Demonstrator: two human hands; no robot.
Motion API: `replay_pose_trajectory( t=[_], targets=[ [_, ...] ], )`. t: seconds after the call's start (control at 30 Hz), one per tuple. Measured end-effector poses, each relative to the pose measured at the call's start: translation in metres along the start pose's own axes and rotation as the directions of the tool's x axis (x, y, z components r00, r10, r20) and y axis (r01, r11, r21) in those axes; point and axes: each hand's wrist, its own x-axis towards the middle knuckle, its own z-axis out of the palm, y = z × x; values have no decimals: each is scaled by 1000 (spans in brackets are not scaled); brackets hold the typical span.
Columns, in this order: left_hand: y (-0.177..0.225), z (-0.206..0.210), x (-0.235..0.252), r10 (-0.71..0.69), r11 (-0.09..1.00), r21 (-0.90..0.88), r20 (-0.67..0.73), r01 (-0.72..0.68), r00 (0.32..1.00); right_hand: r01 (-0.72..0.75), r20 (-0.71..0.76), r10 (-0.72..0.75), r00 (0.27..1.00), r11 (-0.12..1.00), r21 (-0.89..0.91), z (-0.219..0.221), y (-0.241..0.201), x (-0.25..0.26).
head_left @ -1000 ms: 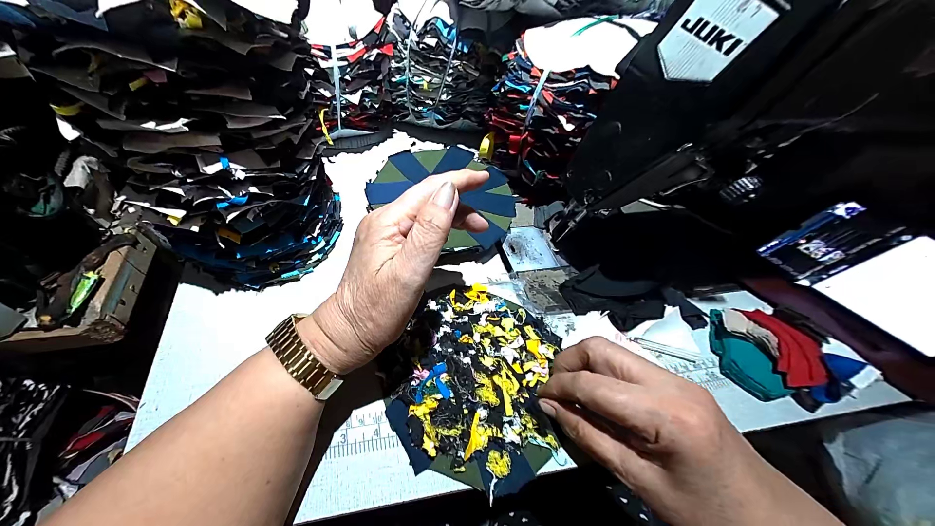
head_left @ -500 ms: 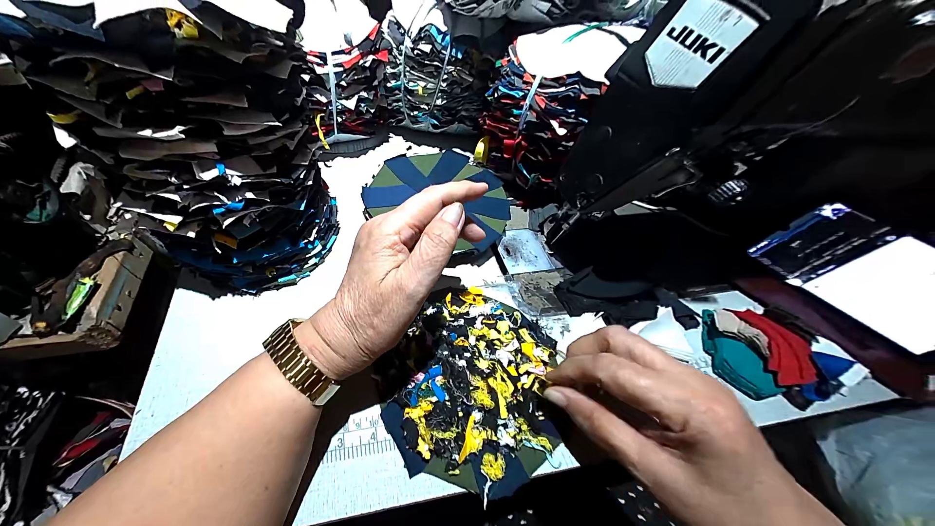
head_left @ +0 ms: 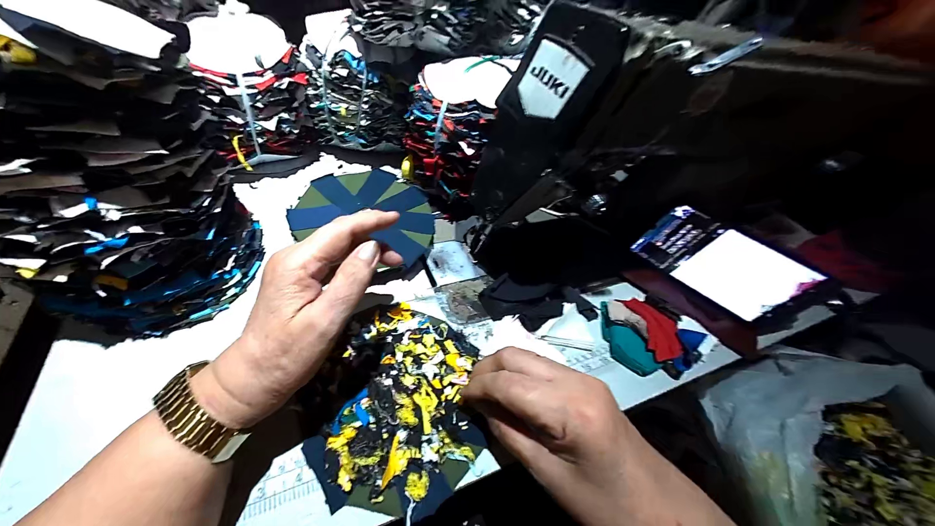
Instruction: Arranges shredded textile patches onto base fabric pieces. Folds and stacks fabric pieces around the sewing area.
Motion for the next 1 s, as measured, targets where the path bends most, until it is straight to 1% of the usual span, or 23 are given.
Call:
replay_pose_trajectory(
  t=[0.17,0.27,0.33,0.4,0.43,0.53,0.63,0.7,0.8,0.9,0.93,1.0],
  targets=[
    [-1,-1,-2,-4,1000,21,-5,4,1000,-38,35,37,999,999,26,5,1,-1],
    [-1,0,-2,-3,1000,16,-1,3,1000,-43,-19,44,999,997,66,-2,-3,4],
    [-2,0,-1,2,1000,22,-1,-2,1000,-27,-76,29,997,999,25,-2,-7,11],
    [-3,0,-2,4,1000,22,-2,-4,1000,-12,-72,11,997,1000,-14,2,-9,19],
    [-3,0,-2,5,1000,21,-4,-5,1000,-7,-42,6,999,1000,-25,6,-10,25],
    [-4,-1,-2,11,1000,22,-7,-11,1000,-11,134,16,991,999,-38,20,-15,39],
    [-4,-2,-1,3,1000,6,-14,-3,1000,14,305,11,952,997,-81,39,-23,48],
    [-3,-3,-1,-8,1000,-6,-19,8,1000,10,380,36,924,993,-119,56,-28,48],
    [-3,-3,-1,-16,1000,1,-15,16,1000,-35,342,93,935,985,-171,68,-38,46],
    [-2,-2,-2,-14,1000,1,-8,14,1000,-89,273,137,952,980,-180,65,-45,45],
    [-1,-2,-1,-13,1000,-2,-10,13,1000,-92,254,135,958,981,-173,61,-45,46],
    [0,-2,-2,-16,1000,-9,-5,16,1000,-53,204,89,975,982,-179,53,-42,48]
  ],
)
